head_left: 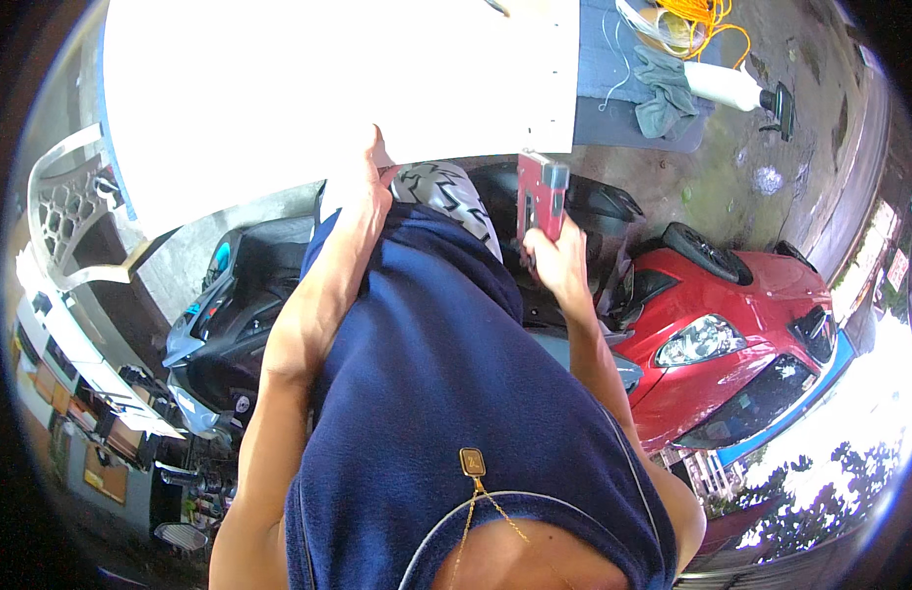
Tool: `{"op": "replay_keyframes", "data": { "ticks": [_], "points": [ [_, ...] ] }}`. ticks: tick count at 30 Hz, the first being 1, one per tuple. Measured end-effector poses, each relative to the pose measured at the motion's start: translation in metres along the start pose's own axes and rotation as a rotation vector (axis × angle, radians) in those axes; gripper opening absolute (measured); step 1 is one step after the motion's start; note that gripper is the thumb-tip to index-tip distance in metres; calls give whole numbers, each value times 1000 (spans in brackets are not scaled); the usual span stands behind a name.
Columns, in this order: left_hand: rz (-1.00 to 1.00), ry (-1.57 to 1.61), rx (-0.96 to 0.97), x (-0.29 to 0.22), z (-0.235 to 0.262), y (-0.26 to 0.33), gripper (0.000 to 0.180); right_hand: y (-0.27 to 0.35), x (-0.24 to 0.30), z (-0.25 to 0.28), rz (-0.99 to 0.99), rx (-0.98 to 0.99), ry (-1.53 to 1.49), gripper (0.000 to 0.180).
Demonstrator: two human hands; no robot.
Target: The person uses a staple gun to attach a white strip to the edge of a wooden board. They move around the board to staple different sides, occasionally switching between two different staple guns.
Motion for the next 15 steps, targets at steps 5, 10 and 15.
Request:
{"op": "replay_keyframes", "data": {
  "ticks": [5, 10, 15],
  "points": [
    [70, -39, 29, 9, -7, -4, 67, 9, 29, -35, 99, 70, -105, 33],
    [74, -4, 58, 25, -6, -22, 65, 6, 48, -61, 71, 92, -75, 39],
    [70, 9, 52, 25, -11, -23, 63, 1, 63, -60, 13, 34, 42, 39]
  ]
}}
Point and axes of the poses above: each hand's wrist, its own y-axis away from the middle knuckle, its own z-axis out of the back of the hand, x = y × z, the point moved 7 cm from there along -y, towards the middle knuckle, and after that the axes turned 15 degrees about -x, right-handed, at the moved point
